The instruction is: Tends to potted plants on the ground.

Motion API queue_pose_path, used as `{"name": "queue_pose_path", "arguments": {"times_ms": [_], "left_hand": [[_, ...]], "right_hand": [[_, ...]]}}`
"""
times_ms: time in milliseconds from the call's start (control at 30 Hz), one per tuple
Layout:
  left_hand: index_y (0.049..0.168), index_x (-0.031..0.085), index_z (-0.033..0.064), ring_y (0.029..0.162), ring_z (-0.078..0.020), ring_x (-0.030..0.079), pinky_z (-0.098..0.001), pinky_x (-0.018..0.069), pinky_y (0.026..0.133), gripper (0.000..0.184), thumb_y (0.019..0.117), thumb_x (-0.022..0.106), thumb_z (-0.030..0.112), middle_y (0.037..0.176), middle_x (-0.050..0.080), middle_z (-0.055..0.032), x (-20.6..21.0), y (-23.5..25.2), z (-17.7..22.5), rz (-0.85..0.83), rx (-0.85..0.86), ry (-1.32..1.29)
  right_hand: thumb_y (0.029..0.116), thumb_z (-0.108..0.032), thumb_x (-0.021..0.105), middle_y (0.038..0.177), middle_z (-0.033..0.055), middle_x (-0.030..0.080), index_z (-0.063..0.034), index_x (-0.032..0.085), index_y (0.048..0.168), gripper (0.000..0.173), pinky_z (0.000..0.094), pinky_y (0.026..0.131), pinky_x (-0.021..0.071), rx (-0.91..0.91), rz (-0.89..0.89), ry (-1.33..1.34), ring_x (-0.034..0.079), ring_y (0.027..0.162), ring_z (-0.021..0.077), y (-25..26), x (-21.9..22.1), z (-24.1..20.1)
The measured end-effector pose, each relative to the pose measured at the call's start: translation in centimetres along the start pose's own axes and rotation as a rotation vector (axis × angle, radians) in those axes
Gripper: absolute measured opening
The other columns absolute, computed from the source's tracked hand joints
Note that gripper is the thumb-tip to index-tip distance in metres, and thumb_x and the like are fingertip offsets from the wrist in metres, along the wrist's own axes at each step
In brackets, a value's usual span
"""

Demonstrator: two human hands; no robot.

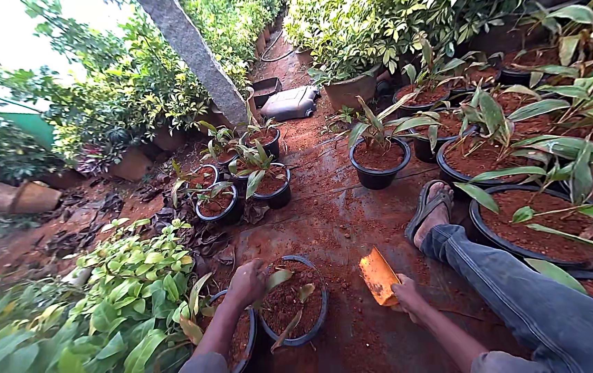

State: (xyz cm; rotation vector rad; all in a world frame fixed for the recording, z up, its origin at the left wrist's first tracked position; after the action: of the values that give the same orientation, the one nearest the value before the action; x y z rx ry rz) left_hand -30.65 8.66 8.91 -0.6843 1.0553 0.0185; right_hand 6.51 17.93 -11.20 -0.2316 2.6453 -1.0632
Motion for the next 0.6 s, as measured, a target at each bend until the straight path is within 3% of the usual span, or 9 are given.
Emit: {"name": "queue_pose_path", "arguments": {"times_ms": [67, 133, 167, 233, 333, 433, 500, 600], "left_hand": [[0.149, 0.053, 0.0072, 0.137, -0.0303, 0.055, -0.0475, 0.0408, 0.116, 0.044, 0.1055, 0.045, 0.012, 0.147, 0.057, -0.0176, -0.1, 0.4, 0.0, 0.045, -0.016, 0.011], [0.152, 0.05, 0.0088, 0.14, -0.0297, 0.052, -0.0472, 0.0384, 0.119, 0.046, 0.1056, 0.044, 0.011, 0.15, 0.054, -0.0165, 0.2, 1.2, 0.1, 0.02, -0.019, 0.056], [0.153, 0.048, 0.0092, 0.141, -0.0299, 0.051, -0.0474, 0.0375, 0.119, 0.048, 0.1056, 0.044, 0.011, 0.151, 0.054, -0.0168, 0.5, 1.6, 0.1, -0.01, -0.012, 0.081], [0.155, 0.045, 0.0097, 0.143, -0.0302, 0.048, -0.0486, 0.0353, 0.121, 0.05, 0.1051, 0.045, 0.01, 0.153, 0.052, -0.0166, 1.4, 2.4, 0.1, -0.079, 0.012, 0.127], [0.159, 0.039, 0.0091, 0.147, -0.031, 0.044, -0.0501, 0.0323, 0.123, 0.055, 0.1042, 0.047, 0.008, 0.157, 0.047, -0.0163, 2.9, 3.0, 0.8, -0.14, 0.098, 0.203], [0.161, 0.034, 0.0081, 0.156, -0.0272, 0.028, -0.0442, 0.0222, 0.128, 0.059, 0.1032, 0.046, 0.009, 0.167, 0.033, -0.0123, 4.6, 3.7, 1.4, -0.176, 0.214, 0.265], [0.162, 0.033, 0.0098, 0.159, -0.029, 0.02, -0.0455, 0.0195, 0.129, 0.059, 0.1042, 0.046, 0.012, 0.169, 0.028, -0.0103, 5.2, 4.0, 1.6, -0.19, 0.227, 0.275], [0.162, 0.035, 0.0141, 0.159, -0.0319, 0.015, -0.0513, 0.0202, 0.127, 0.058, 0.105, 0.044, 0.016, 0.17, 0.026, -0.0061, 5.6, 4.2, 0.7, -0.218, 0.208, 0.307]], "right_hand": [[0.1009, -0.004, 0.052, 0.129, 0.0268, 0.062, -0.0019, 0.053, 0.141, 0.04, 0.0557, 0.087, 0.0555, -0.007, 0.074, -0.202, 0.066, 0.112, 0.039, 0.5, -1.0, 1.2], [0.0986, -0.012, 0.059, 0.142, 0.0256, 0.057, -0.0015, 0.054, 0.144, 0.047, 0.0547, 0.109, 0.0448, -0.087, 0.21, -0.495, 0.055, 0.133, 0.0395, 0.6, -1.7, 1.6], [0.097, -0.015, 0.061, 0.147, 0.0259, 0.053, -0.0013, 0.053, 0.147, 0.052, 0.0551, 0.114, 0.0394, -0.177, 0.273, -0.597, 0.049, 0.139, 0.0414, 0.3, -1.7, 1.6], [0.0957, -0.017, 0.063, 0.151, 0.0258, 0.049, -0.0009, 0.054, 0.147, 0.054, 0.0569, 0.115, 0.0383, -0.406, 0.316, -0.682, 0.045, 0.142, 0.0439, -0.8, -0.6, 0.5], [0.0997, -0.02, 0.056, 0.153, 0.0186, 0.052, -0.0037, 0.054, 0.149, 0.052, 0.0528, 0.118, 0.0387, -0.706, 0.069, -0.699, 0.046, 0.145, 0.0366, -2.9, 3.6, -3.0], [0.1043, -0.029, 0.048, 0.161, 0.0085, 0.046, -0.0114, 0.047, 0.155, 0.054, 0.0524, 0.122, 0.0314, -0.918, -0.225, -0.843, 0.037, 0.152, 0.0276, -5.7, 9.2, -6.4], [0.1078, -0.033, 0.043, 0.167, 0.0056, 0.036, -0.0147, 0.038, 0.16, 0.056, 0.0593, 0.124, 0.0219, -0.974, -0.398, -0.963, 0.025, 0.158, 0.0276, -7.3, 12.3, -8.2], [0.1081, -0.042, 0.041, 0.171, 0.002, 0.028, -0.0173, 0.032, 0.163, 0.061, 0.0714, 0.122, 0.008, -0.981, -0.512, -1.109, 0.012, 0.161, 0.0293, -7.9, 15.3, -9.8]]}}
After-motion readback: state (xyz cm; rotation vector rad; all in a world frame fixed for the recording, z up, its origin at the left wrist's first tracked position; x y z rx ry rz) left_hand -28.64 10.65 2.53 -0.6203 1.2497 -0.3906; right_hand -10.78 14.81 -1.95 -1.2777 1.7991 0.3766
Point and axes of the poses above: each hand's wrist, its own y-axis towards the middle knuckle, its own x-axis out of the palm, z = x × y, the point moved 4 cm from there along y, towards the middle knuckle
